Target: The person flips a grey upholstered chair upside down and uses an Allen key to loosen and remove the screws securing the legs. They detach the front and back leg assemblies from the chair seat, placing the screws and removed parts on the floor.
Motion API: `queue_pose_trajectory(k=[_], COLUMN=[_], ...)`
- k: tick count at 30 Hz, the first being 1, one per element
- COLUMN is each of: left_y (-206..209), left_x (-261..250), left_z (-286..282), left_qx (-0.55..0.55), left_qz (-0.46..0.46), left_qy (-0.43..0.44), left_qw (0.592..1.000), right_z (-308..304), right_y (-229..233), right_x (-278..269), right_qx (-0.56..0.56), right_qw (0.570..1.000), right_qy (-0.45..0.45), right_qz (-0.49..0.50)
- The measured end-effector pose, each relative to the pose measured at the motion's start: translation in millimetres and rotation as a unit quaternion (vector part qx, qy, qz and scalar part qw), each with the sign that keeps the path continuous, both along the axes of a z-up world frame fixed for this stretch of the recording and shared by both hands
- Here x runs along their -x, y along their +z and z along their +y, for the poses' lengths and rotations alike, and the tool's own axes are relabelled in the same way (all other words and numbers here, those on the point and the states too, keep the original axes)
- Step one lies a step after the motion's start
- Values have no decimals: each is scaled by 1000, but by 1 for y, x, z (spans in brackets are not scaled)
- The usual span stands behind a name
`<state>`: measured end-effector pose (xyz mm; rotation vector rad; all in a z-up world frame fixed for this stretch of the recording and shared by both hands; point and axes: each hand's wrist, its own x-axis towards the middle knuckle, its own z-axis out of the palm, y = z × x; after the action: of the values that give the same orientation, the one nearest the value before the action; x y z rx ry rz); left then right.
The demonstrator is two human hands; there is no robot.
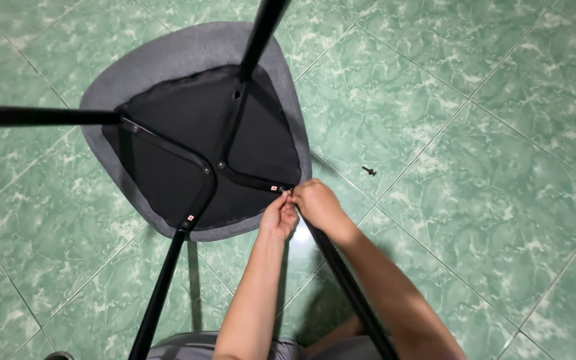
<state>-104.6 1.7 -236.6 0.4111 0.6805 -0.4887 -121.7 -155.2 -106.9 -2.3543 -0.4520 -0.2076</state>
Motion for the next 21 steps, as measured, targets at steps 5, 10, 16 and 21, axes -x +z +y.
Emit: queue_pose_trajectory(k=[5,10,16,21], left_y=[-15,-3,10,6], left_x=[1,7,18,27], left_z=[2,7,0,-2], left_qx=[12,29,19,-1], left_qz=[-19,-29,-53,-49], left_qy=[5,-13,-21,-13], left_qw=[1000,999,998,999], right_z=[-6,0,4,6], right_y=[-3,5,-3,-20], right_x=[-1,-2,-6,-12], right_qx=[-29,-34,-70,-30], right_qw=[999,999,997,986], right_qy=[17,39,35,-13], right_qz=[-23,11,22,162])
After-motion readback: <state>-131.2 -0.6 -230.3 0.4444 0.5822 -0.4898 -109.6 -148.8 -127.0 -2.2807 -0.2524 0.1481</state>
